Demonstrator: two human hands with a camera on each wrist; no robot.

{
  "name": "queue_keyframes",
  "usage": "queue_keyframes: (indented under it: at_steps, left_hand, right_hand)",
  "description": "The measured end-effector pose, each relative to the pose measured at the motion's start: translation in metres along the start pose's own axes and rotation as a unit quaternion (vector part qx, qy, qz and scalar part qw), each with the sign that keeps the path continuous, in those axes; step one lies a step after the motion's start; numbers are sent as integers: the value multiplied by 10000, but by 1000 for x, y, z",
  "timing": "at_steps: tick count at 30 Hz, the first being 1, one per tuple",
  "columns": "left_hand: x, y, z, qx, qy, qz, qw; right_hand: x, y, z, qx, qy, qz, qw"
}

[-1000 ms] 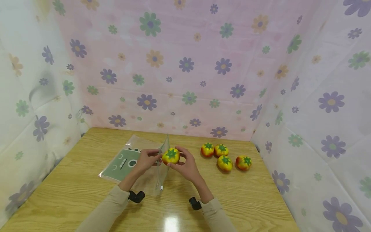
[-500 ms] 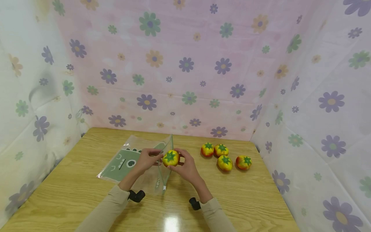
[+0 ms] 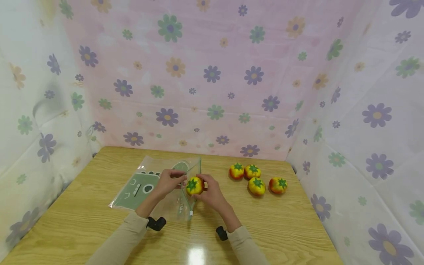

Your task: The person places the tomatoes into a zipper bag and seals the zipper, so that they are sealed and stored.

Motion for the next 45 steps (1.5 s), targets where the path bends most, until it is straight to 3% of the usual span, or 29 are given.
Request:
queue_keyframes:
  at_steps: [12, 20, 28, 36, 45]
  left_hand:
    - [-4, 0, -2, 139, 119, 63, 9998]
    - [-6, -35, 25, 277, 235, -106, 9993]
    - [-2, -45, 32, 454, 11, -206, 9988]
    - [-1, -44, 31, 667, -130, -340, 9971]
    - [0, -45, 32, 722, 143, -341, 9967]
  right_hand:
    - [-6, 0, -1, -258, -243, 278, 9990]
    - [-7, 8, -3, -228, -562, 621, 9962]
    - [-6, 10, -3, -339, -740, 921, 9924]
    - [-7, 10, -2, -521, -628, 698, 9942]
    - [-8, 11, -3, -396, -870, 674, 9931]
Point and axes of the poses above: each hand's wrist, its own z-axis towards the middle knuckle, its own x-axis out of the back of the hand, y = z × x, the point moved 1 cm from there along z, towards the middle knuckle, and after that the axes turned 14 degrees about x, right-handed, at the moved point
